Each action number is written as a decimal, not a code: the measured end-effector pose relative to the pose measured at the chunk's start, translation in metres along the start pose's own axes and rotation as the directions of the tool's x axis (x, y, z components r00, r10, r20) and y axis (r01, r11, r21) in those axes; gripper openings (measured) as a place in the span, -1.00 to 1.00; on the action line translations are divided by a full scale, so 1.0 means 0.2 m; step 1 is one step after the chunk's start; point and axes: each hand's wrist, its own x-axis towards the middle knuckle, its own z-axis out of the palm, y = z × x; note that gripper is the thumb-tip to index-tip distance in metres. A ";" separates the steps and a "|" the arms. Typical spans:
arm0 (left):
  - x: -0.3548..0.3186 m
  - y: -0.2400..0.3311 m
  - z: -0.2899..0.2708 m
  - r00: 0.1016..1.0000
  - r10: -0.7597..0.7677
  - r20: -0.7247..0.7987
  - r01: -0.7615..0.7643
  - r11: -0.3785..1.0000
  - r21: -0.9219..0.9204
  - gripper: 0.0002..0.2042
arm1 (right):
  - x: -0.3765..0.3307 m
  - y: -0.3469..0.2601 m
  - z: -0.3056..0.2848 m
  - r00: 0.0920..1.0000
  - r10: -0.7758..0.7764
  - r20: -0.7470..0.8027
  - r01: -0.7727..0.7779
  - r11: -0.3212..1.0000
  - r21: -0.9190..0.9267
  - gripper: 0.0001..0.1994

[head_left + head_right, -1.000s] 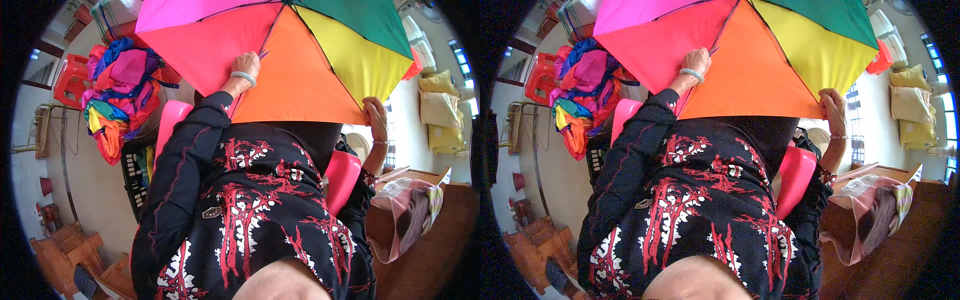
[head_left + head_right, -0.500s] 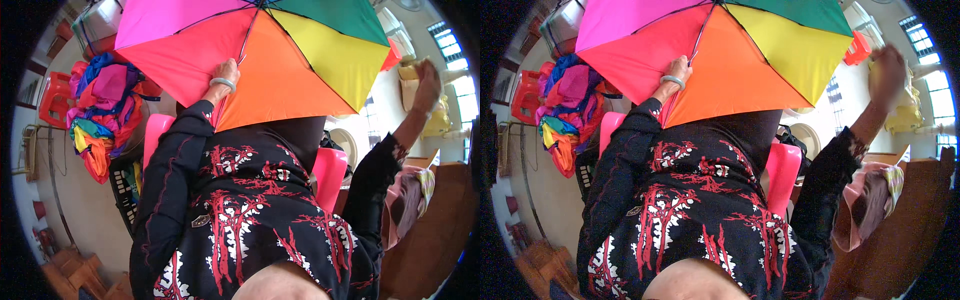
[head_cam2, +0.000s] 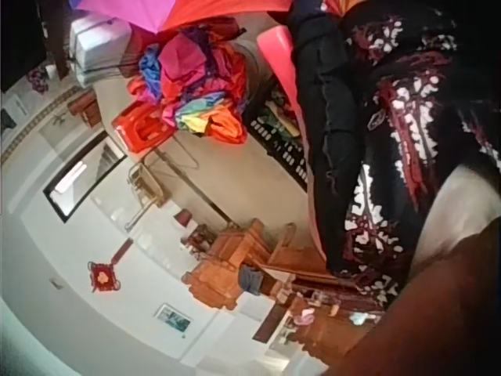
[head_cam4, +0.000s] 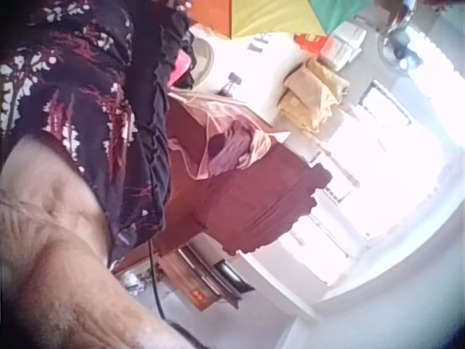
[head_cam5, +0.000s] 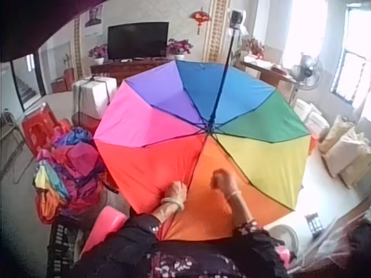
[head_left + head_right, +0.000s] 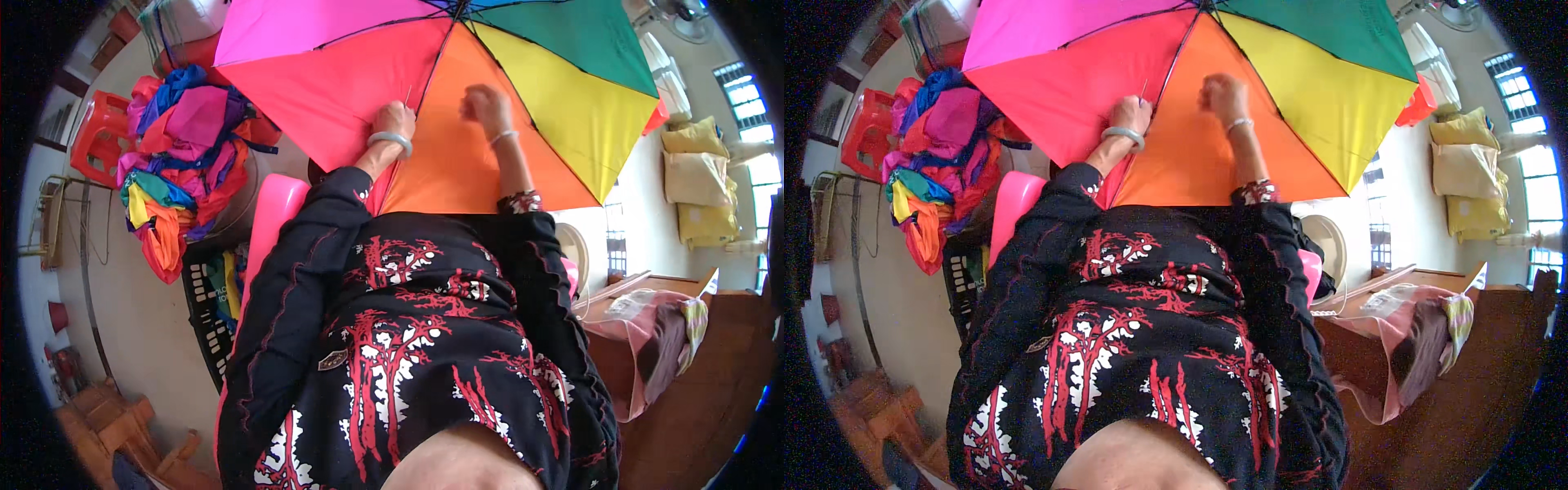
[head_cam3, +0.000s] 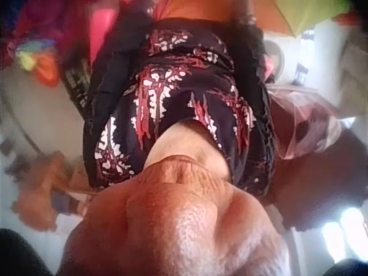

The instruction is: Repairing a rainbow-colored umbrella by fixing the fabric to the frame and ribs.

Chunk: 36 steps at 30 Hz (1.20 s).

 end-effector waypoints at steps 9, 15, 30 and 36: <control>0.11 -0.15 0.07 0.976 -0.020 0.218 0.058 0.984 -0.170 -0.84 | -0.05 0.18 0.05 0.991 0.069 0.116 -0.061 0.996 -0.071 -0.84; 0.01 0.00 -0.04 0.948 -0.055 0.314 0.197 0.875 -0.443 -0.90 | -0.07 0.25 0.06 0.951 -0.297 0.080 0.289 0.770 -0.569 -0.85; -0.04 0.03 -0.09 0.925 -0.204 0.322 0.373 0.656 -0.656 -0.87 | -0.07 0.23 0.14 0.967 -0.226 0.116 0.242 0.682 -0.690 -0.86; -0.04 0.02 -0.10 0.935 -0.180 0.305 0.342 0.681 -0.648 -0.87 | -0.06 0.21 0.16 0.935 -0.063 0.349 0.260 0.791 -0.554 -0.87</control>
